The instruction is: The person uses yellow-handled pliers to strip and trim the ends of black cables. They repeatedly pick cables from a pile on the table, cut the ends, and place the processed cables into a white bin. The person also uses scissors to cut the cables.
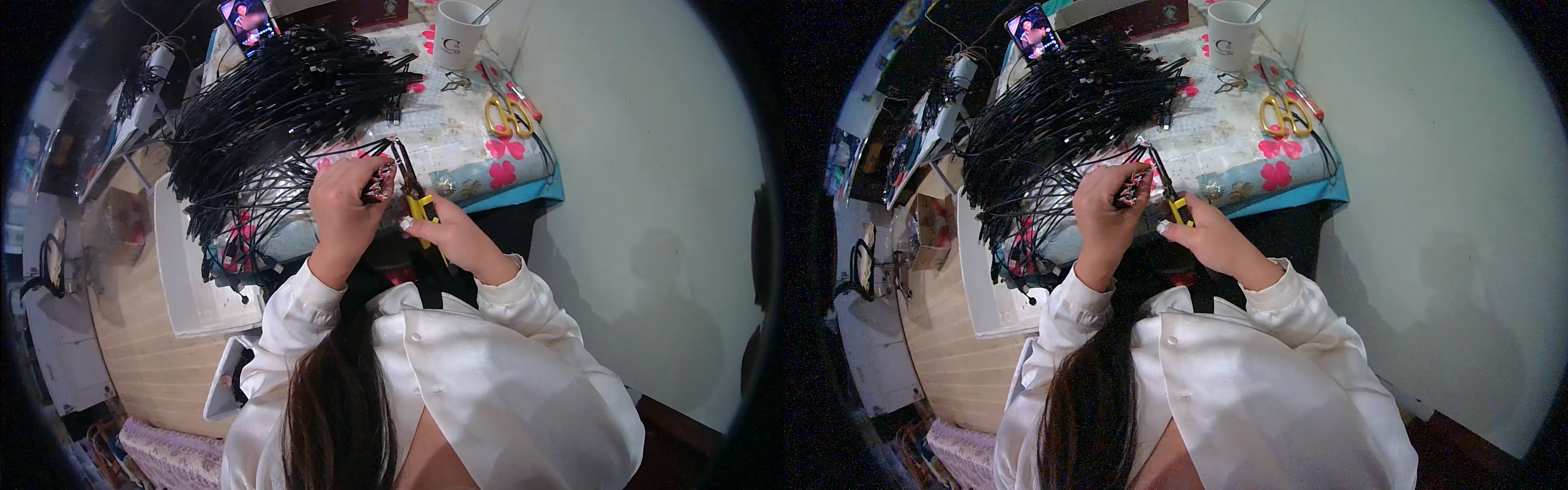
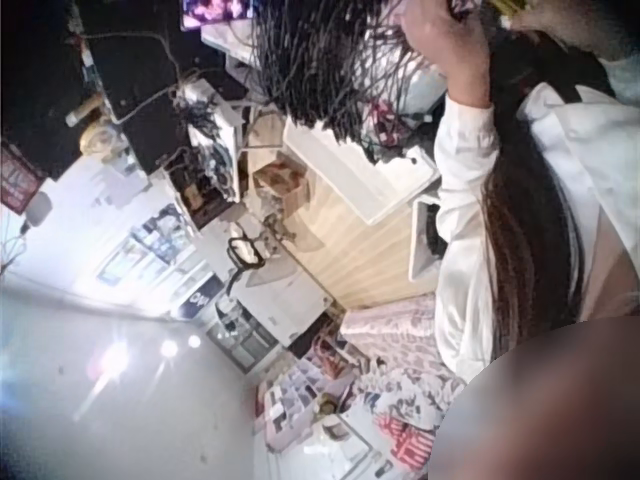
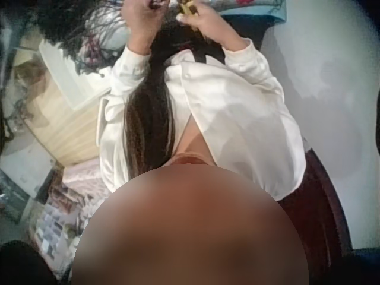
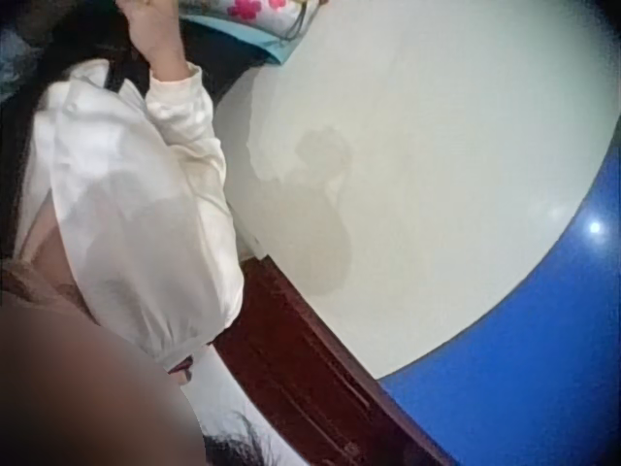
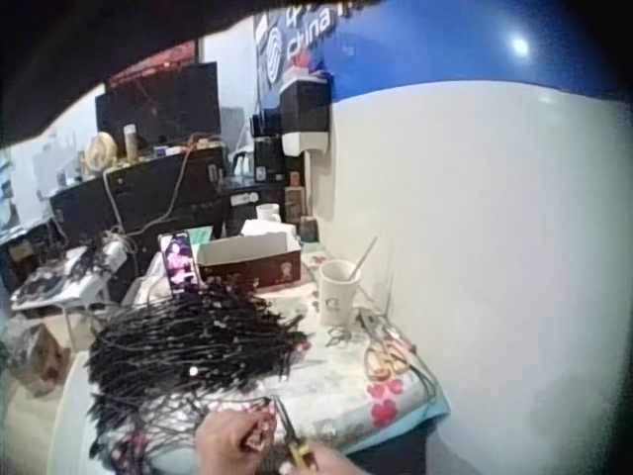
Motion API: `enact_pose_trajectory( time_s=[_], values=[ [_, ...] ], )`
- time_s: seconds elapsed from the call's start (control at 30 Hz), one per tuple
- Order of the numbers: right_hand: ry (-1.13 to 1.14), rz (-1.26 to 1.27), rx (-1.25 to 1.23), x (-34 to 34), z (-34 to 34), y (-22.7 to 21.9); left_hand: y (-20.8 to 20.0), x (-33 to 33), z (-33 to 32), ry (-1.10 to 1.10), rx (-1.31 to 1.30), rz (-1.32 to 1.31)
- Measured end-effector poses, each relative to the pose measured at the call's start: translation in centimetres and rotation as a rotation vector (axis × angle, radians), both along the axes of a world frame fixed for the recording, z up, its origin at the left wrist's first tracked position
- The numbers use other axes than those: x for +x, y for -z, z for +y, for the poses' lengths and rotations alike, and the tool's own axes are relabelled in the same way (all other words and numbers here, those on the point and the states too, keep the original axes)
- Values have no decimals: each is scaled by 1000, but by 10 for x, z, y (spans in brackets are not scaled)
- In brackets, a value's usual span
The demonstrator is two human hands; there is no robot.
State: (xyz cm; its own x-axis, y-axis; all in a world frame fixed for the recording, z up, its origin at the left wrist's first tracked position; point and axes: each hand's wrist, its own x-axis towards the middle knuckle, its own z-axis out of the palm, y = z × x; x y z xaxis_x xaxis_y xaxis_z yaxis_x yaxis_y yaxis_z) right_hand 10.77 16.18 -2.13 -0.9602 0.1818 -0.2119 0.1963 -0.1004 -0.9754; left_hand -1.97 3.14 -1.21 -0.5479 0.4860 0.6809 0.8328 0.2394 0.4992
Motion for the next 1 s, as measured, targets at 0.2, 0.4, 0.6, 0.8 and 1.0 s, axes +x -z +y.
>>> enact_pose_trajectory(
  time_s=[0.2, 0.4, 0.6, 0.8, 1.0],
  values=[
    [-4, 43, 37, 0, -2, -1, -1, 4, -2, -6, -67, 137],
    [-2, 75, 141, -3, 0, 4, -2, 5, -1, 30, -70, 200],
    [13, 0, 250, -3, 2, 7, 1, 4, -2, 42, -88, 217],
    [-16, -91, 250, 2, 10, 0, 0, 3, -2, 27, -64, 123],
    [166, -77, 41, 8, 41, -11, 1, -2, 0, 1, -22, 59]
  ],
)
